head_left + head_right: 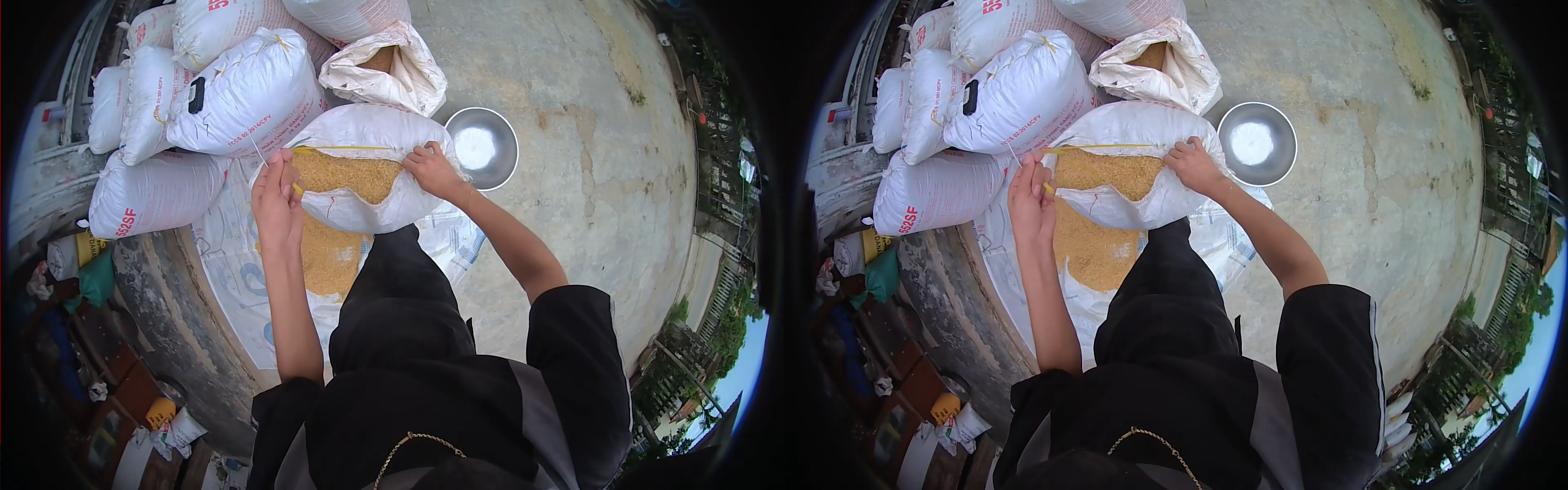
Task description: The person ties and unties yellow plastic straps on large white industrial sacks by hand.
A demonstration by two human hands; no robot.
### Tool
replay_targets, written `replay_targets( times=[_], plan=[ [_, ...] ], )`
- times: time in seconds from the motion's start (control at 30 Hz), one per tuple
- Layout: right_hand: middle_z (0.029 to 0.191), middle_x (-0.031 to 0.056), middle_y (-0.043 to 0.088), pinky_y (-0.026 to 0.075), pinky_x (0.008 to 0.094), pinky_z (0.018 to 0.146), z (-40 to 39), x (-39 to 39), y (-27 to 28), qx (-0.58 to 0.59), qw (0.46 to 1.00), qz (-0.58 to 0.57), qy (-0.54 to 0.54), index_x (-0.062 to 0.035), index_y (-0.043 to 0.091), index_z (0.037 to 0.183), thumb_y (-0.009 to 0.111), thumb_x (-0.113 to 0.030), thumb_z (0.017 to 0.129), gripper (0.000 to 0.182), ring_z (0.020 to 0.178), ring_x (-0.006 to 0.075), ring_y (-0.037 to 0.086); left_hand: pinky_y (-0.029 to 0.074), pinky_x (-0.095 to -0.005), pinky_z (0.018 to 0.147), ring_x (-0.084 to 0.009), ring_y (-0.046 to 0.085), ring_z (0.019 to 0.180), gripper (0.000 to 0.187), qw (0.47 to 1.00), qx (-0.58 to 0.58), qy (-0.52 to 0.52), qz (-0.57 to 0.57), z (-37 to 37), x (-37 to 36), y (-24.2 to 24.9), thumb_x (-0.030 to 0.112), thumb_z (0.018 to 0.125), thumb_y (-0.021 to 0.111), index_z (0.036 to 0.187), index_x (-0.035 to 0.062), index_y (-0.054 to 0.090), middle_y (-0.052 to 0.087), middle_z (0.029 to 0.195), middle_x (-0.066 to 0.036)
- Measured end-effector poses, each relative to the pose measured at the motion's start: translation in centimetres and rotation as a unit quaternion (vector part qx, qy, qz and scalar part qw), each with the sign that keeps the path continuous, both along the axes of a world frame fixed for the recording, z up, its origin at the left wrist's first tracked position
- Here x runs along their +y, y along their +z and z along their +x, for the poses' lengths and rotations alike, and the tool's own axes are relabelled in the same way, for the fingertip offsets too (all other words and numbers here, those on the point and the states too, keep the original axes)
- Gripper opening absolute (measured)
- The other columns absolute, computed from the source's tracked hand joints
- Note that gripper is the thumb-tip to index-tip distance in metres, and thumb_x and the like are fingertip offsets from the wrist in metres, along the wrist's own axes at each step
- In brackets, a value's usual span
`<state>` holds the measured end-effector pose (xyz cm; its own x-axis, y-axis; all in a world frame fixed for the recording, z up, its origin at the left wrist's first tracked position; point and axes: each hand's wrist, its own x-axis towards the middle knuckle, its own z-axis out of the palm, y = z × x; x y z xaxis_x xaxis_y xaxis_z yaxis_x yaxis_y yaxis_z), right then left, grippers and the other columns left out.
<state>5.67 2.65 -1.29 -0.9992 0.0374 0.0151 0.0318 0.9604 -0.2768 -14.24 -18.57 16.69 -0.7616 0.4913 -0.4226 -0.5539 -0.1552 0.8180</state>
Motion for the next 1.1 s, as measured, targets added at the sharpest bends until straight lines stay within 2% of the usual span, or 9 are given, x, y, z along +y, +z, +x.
replay_targets(
  times=[0.27,0.47,0.53,0.63,0.7,0.83,0.93,1.0,1.1],
  plan=[
    [0.084,0.0028,0.058,0.036,0.0451,0.093,4.2,-4.5,0.8,-0.023,0.999,0.013,-0.02,-0.0097,0.06,0.089,0.053,-0.009,0.079,0.012,0.094,0.0199,0.055,0.021,-0.0194,0.046,-0.002,0.027,0.051,0.024,0.997,-0.013,-0.052,0.058,-1.1,9.4,1.2,0.018,0.098,0.051,0.103,-0.005,0.057,0.032,0.058,0.008],
    [0.086,0.0034,0.059,0.037,0.0445,0.093,2.8,-2.5,-0.3,-0.003,0.99,0.092,-0.106,-0.0089,0.061,0.09,0.054,-0.011,0.08,0.013,0.093,0.0214,0.055,0.028,-0.0211,0.051,-0.0024,0.034,0.053,0.033,0.932,0.177,-0.277,-0.154,7.2,2.4,7.3,0.026,0.101,0.045,0.095,-0.0002,0.064,0.039,0.055,0.006],
    [0.092,0.0055,0.061,0.038,0.0433,0.092,2.2,-1.9,1.2,-0.045,0.987,0.042,-0.147,-0.0089,0.063,0.093,0.056,-0.013,0.082,0.013,0.096,0.0223,0.056,0.033,-0.0228,0.054,-0.0051,0.039,0.055,0.035,0.898,0.204,-0.331,-0.205,9.1,-1.0,7.6,0.026,0.101,0.043,0.098,-0.0019,0.064,0.05,0.058,0.001],
    [0.102,0.009,0.063,0.04,0.0415,0.09,2.9,-3.9,4.7,0.107,0.955,-0.096,-0.26,-0.006,0.063,0.101,0.056,-0.014,0.088,0.017,0.102,0.0265,0.056,0.044,-0.0349,0.059,-0.0216,0.057,0.057,0.036,0.872,0.236,-0.337,-0.265,11.8,-4.9,7.1,0.024,0.101,0.04,0.097,-0.004,0.062,0.061,0.064,-0.012],
    [0.111,0.0112,0.063,0.042,0.0388,0.091,3.5,-6.4,8.1,0.181,0.835,-0.362,-0.372,-0.0029,0.062,0.11,0.054,-0.017,0.093,0.023,0.109,0.0282,0.055,0.046,-0.0432,0.065,-0.0362,0.062,0.067,0.037,0.818,0.386,-0.251,-0.346,13.4,-6.5,6.1,0.025,0.101,0.038,0.1,-0.0039,0.062,0.065,0.072,-0.019],
    [0.121,0.0118,0.061,0.038,0.0341,0.101,5.1,-12.9,16.7,0.149,0.779,-0.562,-0.235,-0.0019,0.058,0.124,0.05,-0.019,0.098,0.032,0.116,0.0229,0.054,0.046,-0.0479,0.067,-0.0428,0.061,0.073,0.037,0.851,0.334,-0.25,-0.319,14.6,-6.7,5.5,0.025,0.101,0.038,0.096,-0.0044,0.061,0.064,0.074,-0.023],
    [0.124,0.0132,0.06,0.038,0.0338,0.102,6.0,-15.3,18.6,0.098,0.806,-0.564,-0.154,-0.0013,0.056,0.126,0.05,-0.018,0.098,0.033,0.116,0.022,0.055,0.049,-0.0423,0.071,-0.0353,0.066,0.077,0.035,0.808,0.251,-0.418,-0.329,14.7,-4.8,4.2,0.022,0.101,0.038,0.095,-0.0053,0.059,0.067,0.08,-0.02],
    [0.113,0.0127,0.065,0.046,0.0302,0.086,6.9,-15.6,17.9,0.099,0.773,-0.587,-0.217,0.0001,0.059,0.122,0.054,-0.018,0.096,0.032,0.097,0.0186,0.06,0.049,-0.0417,0.07,-0.035,0.066,0.076,0.033,0.792,0.281,-0.459,-0.287,15.3,-3.7,2.2,0.021,0.101,0.038,0.092,-0.0054,0.057,0.067,0.081,-0.02],
    [0.09,0.0059,0.067,0.042,0.0184,0.066,8.2,-13.1,17.9,0.053,0.625,-0.71,-0.321,0.0007,0.062,0.111,0.049,-0.019,0.099,0.027,0.079,0.0053,0.056,0.047,-0.0465,0.066,-0.0417,0.062,0.071,0.03,0.831,0.253,-0.456,-0.195,16.7,-0.6,1.4,0.017,0.097,0.042,0.084,-0.0061,0.056,0.062,0.072,-0.022]
  ],
)
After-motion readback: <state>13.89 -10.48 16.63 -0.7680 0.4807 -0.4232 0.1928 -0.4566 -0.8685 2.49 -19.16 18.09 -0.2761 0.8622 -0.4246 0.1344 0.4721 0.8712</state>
